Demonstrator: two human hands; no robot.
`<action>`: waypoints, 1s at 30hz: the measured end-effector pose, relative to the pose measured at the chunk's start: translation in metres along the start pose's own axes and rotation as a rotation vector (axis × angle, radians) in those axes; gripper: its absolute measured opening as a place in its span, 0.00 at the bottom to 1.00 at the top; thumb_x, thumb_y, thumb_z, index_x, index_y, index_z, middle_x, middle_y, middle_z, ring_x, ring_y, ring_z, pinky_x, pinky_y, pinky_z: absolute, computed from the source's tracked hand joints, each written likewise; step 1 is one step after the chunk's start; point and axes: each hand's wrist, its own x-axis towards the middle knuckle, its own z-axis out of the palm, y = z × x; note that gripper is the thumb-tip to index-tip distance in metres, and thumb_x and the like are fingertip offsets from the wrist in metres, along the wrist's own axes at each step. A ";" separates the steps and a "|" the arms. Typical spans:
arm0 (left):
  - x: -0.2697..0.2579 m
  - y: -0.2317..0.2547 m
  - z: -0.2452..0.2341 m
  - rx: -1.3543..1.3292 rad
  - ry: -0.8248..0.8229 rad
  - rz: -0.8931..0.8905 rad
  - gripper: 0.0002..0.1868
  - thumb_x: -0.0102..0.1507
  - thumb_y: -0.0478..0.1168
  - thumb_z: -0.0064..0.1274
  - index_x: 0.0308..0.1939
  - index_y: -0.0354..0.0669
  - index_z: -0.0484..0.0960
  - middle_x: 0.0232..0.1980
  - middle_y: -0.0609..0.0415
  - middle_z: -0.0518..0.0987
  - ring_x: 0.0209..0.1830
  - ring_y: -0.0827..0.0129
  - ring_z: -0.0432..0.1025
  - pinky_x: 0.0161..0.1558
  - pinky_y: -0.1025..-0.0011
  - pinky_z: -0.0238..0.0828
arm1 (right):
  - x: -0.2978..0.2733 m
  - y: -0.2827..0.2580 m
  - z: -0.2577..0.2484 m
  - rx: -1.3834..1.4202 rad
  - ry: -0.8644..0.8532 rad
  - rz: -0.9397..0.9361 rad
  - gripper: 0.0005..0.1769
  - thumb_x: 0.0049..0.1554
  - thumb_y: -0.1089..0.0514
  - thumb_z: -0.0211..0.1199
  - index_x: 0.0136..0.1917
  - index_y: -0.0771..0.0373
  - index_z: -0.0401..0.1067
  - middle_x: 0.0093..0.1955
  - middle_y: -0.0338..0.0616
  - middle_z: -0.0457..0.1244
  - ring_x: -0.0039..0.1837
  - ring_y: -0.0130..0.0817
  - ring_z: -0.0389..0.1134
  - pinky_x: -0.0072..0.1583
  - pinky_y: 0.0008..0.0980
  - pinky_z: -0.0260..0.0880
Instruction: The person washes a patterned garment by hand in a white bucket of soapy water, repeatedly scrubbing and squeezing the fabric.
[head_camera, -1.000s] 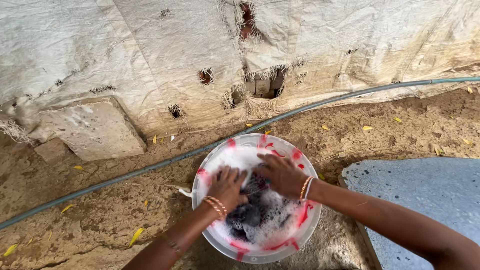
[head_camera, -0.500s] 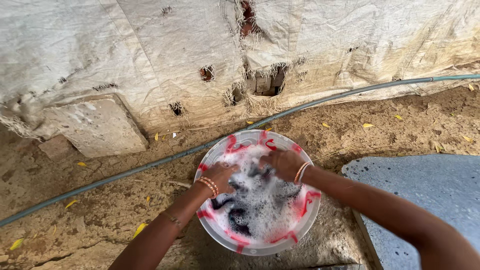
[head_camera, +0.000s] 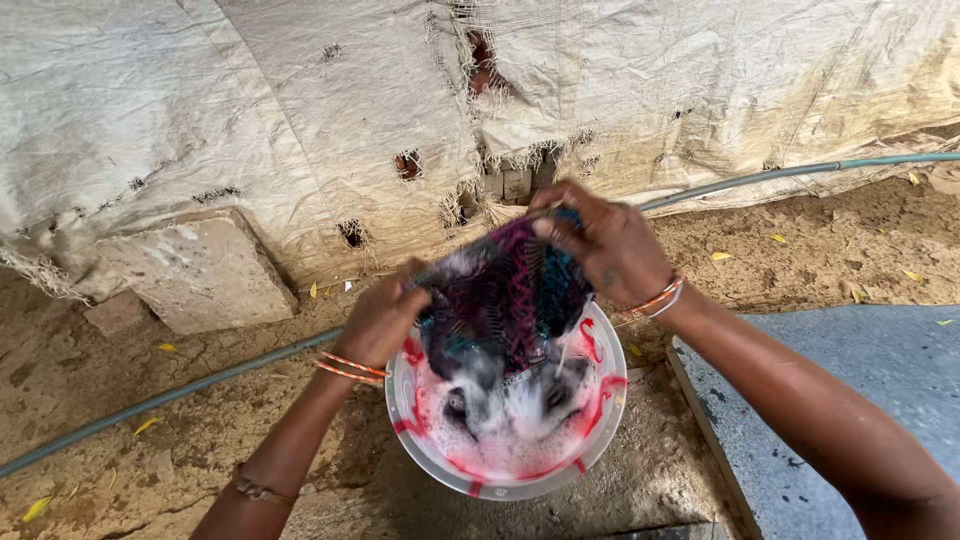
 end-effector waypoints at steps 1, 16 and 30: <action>0.001 0.015 -0.015 -0.082 0.053 0.011 0.21 0.64 0.39 0.40 0.62 0.45 0.71 0.37 0.50 0.77 0.32 0.65 0.69 0.34 0.62 0.69 | 0.002 -0.002 -0.006 0.069 0.104 -0.130 0.16 0.64 0.45 0.57 0.62 0.51 0.71 0.35 0.44 0.71 0.25 0.28 0.55 0.30 0.31 0.57; -0.048 0.023 0.097 0.169 -0.559 -0.196 0.31 0.65 0.55 0.39 0.73 0.53 0.64 0.62 0.37 0.67 0.56 0.42 0.62 0.54 0.41 0.64 | -0.024 0.065 0.119 0.229 -0.532 -0.129 0.24 0.62 0.43 0.53 0.67 0.53 0.68 0.58 0.54 0.74 0.60 0.43 0.78 0.65 0.45 0.77; -0.003 -0.119 0.198 0.485 -1.028 -0.121 0.50 0.57 0.62 0.57 0.75 0.47 0.51 0.66 0.32 0.75 0.68 0.41 0.68 0.68 0.49 0.64 | -0.003 0.104 0.253 -0.603 -0.967 -0.301 0.44 0.54 0.33 0.56 0.78 0.49 0.50 0.72 0.49 0.60 0.69 0.52 0.63 0.72 0.67 0.51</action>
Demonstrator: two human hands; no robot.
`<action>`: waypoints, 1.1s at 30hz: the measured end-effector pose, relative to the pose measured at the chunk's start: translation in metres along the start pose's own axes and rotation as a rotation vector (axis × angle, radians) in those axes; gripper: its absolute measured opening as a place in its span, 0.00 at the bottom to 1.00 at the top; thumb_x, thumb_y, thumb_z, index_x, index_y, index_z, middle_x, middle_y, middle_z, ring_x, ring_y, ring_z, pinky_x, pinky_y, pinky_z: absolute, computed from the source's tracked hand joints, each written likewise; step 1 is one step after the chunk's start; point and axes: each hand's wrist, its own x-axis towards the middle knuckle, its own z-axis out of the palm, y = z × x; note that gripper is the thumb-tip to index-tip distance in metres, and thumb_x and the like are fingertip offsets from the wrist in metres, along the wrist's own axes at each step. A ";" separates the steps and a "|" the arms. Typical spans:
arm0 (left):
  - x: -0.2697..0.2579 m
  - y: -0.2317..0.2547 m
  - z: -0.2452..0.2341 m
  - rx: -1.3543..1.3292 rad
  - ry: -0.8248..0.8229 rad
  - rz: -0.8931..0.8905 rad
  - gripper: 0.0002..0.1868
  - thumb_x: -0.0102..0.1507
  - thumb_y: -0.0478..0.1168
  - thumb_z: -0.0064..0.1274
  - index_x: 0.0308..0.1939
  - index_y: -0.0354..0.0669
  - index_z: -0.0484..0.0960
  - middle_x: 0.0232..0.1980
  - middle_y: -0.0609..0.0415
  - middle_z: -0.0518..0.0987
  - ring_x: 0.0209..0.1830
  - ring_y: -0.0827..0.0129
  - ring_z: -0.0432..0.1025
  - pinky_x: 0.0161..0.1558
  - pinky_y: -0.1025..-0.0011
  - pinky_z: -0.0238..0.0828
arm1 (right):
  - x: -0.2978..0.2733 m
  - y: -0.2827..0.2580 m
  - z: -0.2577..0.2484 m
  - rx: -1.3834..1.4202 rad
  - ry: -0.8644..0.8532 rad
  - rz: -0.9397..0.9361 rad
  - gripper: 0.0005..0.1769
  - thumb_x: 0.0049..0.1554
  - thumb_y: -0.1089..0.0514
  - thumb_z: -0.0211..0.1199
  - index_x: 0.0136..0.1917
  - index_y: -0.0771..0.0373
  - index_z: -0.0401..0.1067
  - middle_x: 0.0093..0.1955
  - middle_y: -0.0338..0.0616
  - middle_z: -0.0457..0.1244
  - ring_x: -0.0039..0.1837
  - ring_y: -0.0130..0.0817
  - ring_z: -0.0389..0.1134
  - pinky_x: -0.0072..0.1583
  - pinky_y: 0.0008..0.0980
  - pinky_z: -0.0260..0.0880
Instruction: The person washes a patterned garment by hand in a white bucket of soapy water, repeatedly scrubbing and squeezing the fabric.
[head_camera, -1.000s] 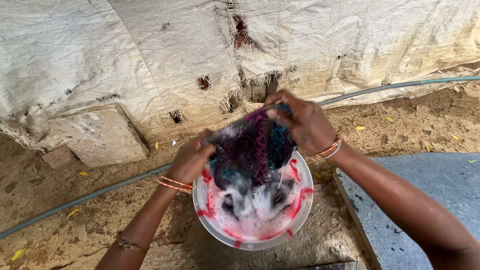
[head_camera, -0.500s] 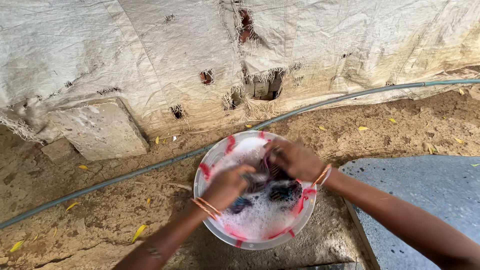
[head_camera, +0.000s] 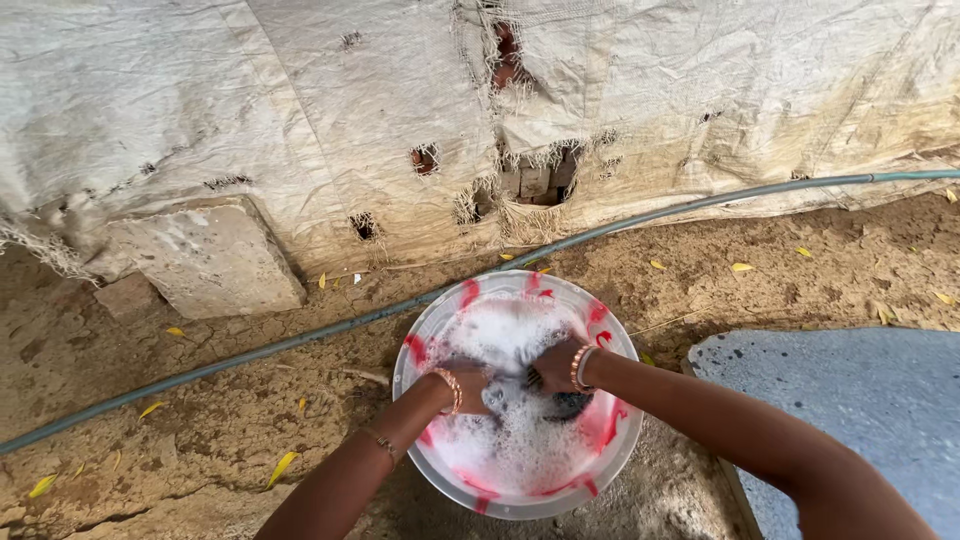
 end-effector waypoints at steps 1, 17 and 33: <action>-0.007 0.001 -0.001 0.016 0.118 0.002 0.47 0.56 0.59 0.59 0.72 0.46 0.55 0.66 0.33 0.74 0.68 0.42 0.67 0.68 0.50 0.62 | -0.004 0.005 0.000 -0.049 0.086 -0.003 0.43 0.54 0.36 0.56 0.77 0.50 0.52 0.68 0.50 0.61 0.66 0.52 0.64 0.69 0.65 0.54; -0.149 0.051 -0.054 -0.507 1.084 0.009 0.31 0.52 0.34 0.61 0.59 0.43 0.70 0.58 0.43 0.78 0.60 0.51 0.72 0.64 0.57 0.65 | -0.154 0.019 -0.089 0.525 0.728 0.146 0.28 0.56 0.58 0.57 0.70 0.46 0.70 0.55 0.42 0.68 0.42 0.38 0.75 0.44 0.39 0.76; -0.005 0.027 0.004 0.112 -0.049 -0.096 0.36 0.59 0.57 0.52 0.69 0.50 0.75 0.68 0.47 0.75 0.73 0.46 0.63 0.69 0.35 0.50 | 0.027 -0.006 0.041 0.127 -0.108 -0.119 0.35 0.50 0.52 0.64 0.68 0.65 0.60 0.61 0.57 0.62 0.60 0.51 0.66 0.59 0.54 0.67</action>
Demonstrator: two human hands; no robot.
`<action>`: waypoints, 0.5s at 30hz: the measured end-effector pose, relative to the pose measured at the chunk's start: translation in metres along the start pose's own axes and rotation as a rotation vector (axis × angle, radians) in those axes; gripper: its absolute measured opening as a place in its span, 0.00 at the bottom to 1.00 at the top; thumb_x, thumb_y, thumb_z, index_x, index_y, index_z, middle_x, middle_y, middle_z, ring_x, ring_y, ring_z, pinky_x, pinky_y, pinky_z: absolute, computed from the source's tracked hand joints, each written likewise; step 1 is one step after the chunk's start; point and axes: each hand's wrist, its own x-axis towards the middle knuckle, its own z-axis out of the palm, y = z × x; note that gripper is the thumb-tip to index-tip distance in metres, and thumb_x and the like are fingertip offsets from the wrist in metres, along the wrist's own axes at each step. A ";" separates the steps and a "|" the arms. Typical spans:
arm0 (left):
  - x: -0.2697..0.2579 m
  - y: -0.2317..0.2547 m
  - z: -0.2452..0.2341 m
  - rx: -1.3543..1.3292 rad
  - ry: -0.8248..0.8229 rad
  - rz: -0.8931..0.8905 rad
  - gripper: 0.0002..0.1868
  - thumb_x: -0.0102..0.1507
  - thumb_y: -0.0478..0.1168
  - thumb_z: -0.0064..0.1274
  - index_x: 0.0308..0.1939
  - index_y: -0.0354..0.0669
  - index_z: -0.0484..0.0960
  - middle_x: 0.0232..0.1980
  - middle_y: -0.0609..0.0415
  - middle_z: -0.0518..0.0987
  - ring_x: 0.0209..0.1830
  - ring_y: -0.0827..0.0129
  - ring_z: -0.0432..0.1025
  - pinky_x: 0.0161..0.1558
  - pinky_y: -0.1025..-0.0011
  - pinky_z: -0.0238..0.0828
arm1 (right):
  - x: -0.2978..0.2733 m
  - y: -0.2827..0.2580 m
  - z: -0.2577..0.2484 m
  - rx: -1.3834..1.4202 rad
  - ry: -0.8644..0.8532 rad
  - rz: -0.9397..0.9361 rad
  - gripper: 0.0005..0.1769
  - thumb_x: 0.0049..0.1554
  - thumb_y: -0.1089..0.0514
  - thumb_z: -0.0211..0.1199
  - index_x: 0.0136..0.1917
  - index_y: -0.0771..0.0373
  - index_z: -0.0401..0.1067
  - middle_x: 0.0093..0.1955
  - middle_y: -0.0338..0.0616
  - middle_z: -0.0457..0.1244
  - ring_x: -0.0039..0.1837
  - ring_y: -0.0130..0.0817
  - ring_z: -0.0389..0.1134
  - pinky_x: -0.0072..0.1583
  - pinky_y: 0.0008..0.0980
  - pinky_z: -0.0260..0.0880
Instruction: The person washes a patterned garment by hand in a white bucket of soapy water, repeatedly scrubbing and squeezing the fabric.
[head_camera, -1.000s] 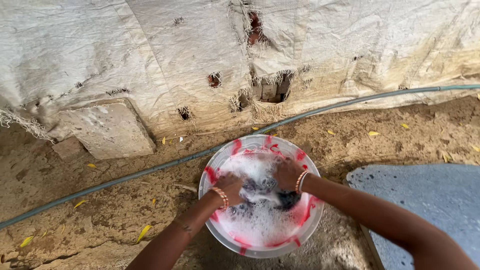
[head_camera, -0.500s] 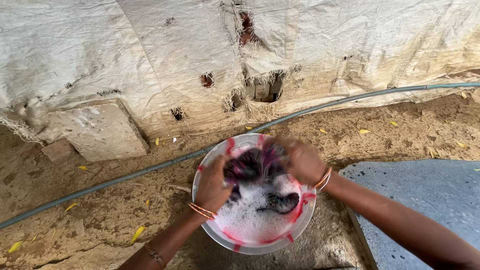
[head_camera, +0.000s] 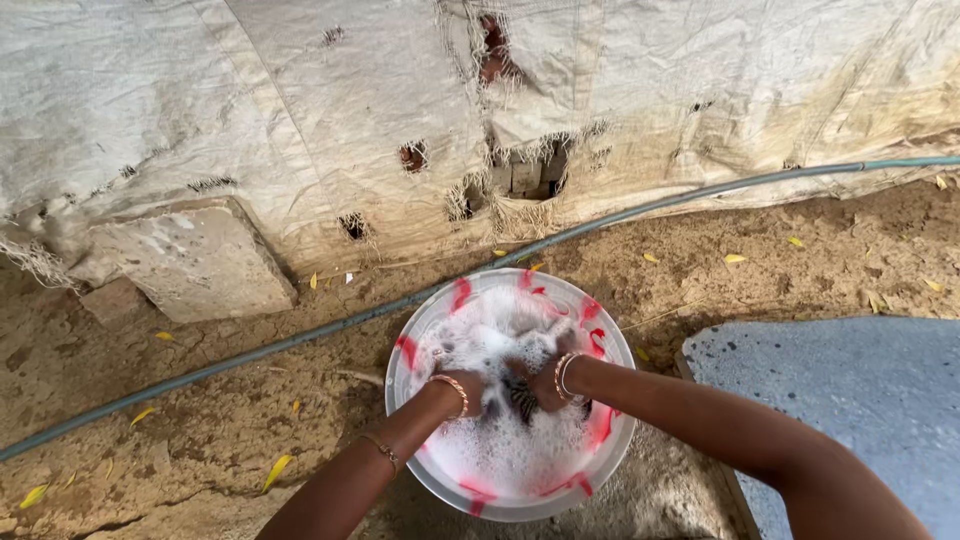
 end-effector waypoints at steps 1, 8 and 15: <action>0.001 -0.004 -0.002 0.010 0.087 0.009 0.36 0.57 0.56 0.55 0.68 0.49 0.75 0.65 0.47 0.76 0.70 0.47 0.65 0.68 0.38 0.53 | 0.009 0.006 0.006 -0.034 0.036 -0.023 0.33 0.50 0.53 0.63 0.67 0.66 0.61 0.59 0.57 0.64 0.58 0.51 0.67 0.58 0.53 0.68; -0.085 -0.028 0.007 -0.124 0.641 0.051 0.38 0.48 0.47 0.68 0.62 0.50 0.75 0.44 0.46 0.84 0.48 0.53 0.79 0.54 0.57 0.74 | -0.075 0.049 -0.013 0.253 0.499 -0.023 0.40 0.44 0.58 0.60 0.72 0.53 0.65 0.47 0.60 0.70 0.47 0.51 0.74 0.53 0.46 0.75; -0.151 -0.038 -0.072 -0.584 0.609 -0.165 0.24 0.68 0.51 0.51 0.66 0.49 0.72 0.33 0.41 0.83 0.30 0.52 0.78 0.36 0.57 0.76 | -0.225 0.019 -0.103 0.541 0.780 0.172 0.21 0.63 0.52 0.55 0.69 0.48 0.71 0.44 0.50 0.75 0.33 0.39 0.71 0.38 0.35 0.76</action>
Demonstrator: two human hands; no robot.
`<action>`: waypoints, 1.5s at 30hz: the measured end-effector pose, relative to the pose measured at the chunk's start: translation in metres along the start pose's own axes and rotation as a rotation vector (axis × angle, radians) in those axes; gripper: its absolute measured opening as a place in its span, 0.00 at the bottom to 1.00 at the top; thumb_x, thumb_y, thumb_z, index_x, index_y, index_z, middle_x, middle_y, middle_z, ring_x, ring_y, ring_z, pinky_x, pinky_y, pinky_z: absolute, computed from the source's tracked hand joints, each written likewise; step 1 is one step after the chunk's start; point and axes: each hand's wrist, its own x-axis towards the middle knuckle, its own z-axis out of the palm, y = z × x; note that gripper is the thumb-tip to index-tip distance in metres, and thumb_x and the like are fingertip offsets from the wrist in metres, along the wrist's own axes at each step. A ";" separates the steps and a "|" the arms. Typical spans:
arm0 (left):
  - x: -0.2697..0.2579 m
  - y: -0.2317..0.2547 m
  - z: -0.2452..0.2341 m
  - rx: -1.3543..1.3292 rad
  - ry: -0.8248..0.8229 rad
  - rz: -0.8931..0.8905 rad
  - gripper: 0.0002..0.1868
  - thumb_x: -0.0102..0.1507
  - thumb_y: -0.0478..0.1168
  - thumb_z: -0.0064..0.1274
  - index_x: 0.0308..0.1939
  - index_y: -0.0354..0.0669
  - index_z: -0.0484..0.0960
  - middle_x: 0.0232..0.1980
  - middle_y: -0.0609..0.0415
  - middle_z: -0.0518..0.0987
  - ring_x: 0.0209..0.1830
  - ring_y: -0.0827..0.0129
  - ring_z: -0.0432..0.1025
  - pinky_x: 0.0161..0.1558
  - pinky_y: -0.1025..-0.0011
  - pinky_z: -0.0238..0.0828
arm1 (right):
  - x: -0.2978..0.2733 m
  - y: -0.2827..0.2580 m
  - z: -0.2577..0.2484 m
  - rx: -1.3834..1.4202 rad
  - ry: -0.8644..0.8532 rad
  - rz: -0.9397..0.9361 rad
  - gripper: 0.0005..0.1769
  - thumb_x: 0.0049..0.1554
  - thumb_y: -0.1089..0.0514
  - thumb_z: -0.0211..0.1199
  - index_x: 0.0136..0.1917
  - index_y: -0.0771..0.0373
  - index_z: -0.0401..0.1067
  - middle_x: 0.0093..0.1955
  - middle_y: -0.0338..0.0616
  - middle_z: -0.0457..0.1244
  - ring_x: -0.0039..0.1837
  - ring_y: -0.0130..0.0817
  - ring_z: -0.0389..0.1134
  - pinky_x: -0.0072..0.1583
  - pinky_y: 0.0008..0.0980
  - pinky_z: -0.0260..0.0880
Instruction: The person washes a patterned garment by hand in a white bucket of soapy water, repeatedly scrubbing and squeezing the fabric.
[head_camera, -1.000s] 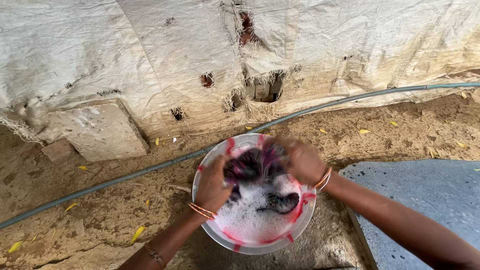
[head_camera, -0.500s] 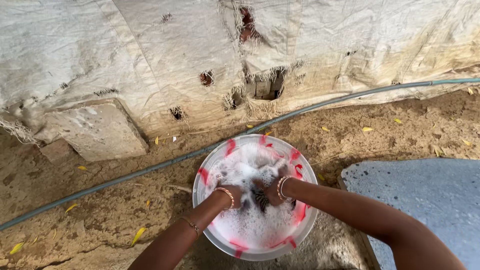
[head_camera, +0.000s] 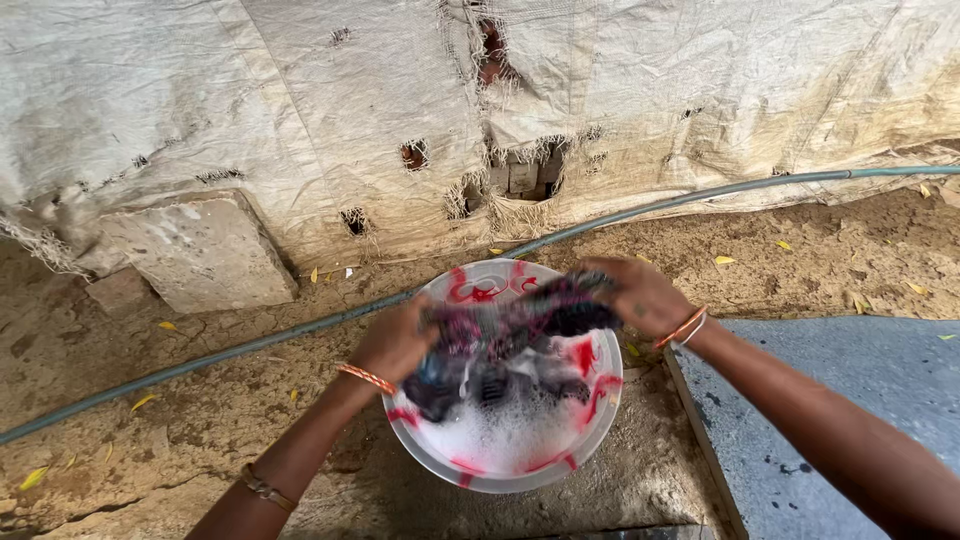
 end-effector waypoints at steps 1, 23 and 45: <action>-0.002 0.008 -0.016 -0.029 0.246 0.173 0.22 0.65 0.47 0.53 0.61 0.46 0.74 0.35 0.45 0.83 0.29 0.59 0.76 0.33 0.58 0.74 | -0.005 -0.009 -0.011 0.026 0.004 -0.008 0.23 0.60 0.52 0.58 0.69 0.48 0.70 0.48 0.49 0.73 0.35 0.39 0.72 0.41 0.35 0.77; -0.037 0.015 0.107 -0.131 -0.220 0.124 0.66 0.55 0.81 0.45 0.78 0.31 0.48 0.72 0.28 0.67 0.70 0.43 0.68 0.71 0.54 0.66 | 0.013 -0.053 0.045 0.378 0.229 -0.100 0.42 0.49 0.52 0.72 0.72 0.59 0.56 0.65 0.52 0.68 0.66 0.48 0.71 0.67 0.42 0.71; -0.055 0.039 0.091 0.280 -0.327 0.271 0.30 0.62 0.65 0.49 0.53 0.45 0.80 0.38 0.42 0.82 0.38 0.51 0.78 0.44 0.55 0.75 | -0.015 -0.079 0.006 0.178 0.475 -0.270 0.16 0.50 0.62 0.65 0.53 0.56 0.75 0.50 0.42 0.73 0.50 0.33 0.76 0.55 0.34 0.77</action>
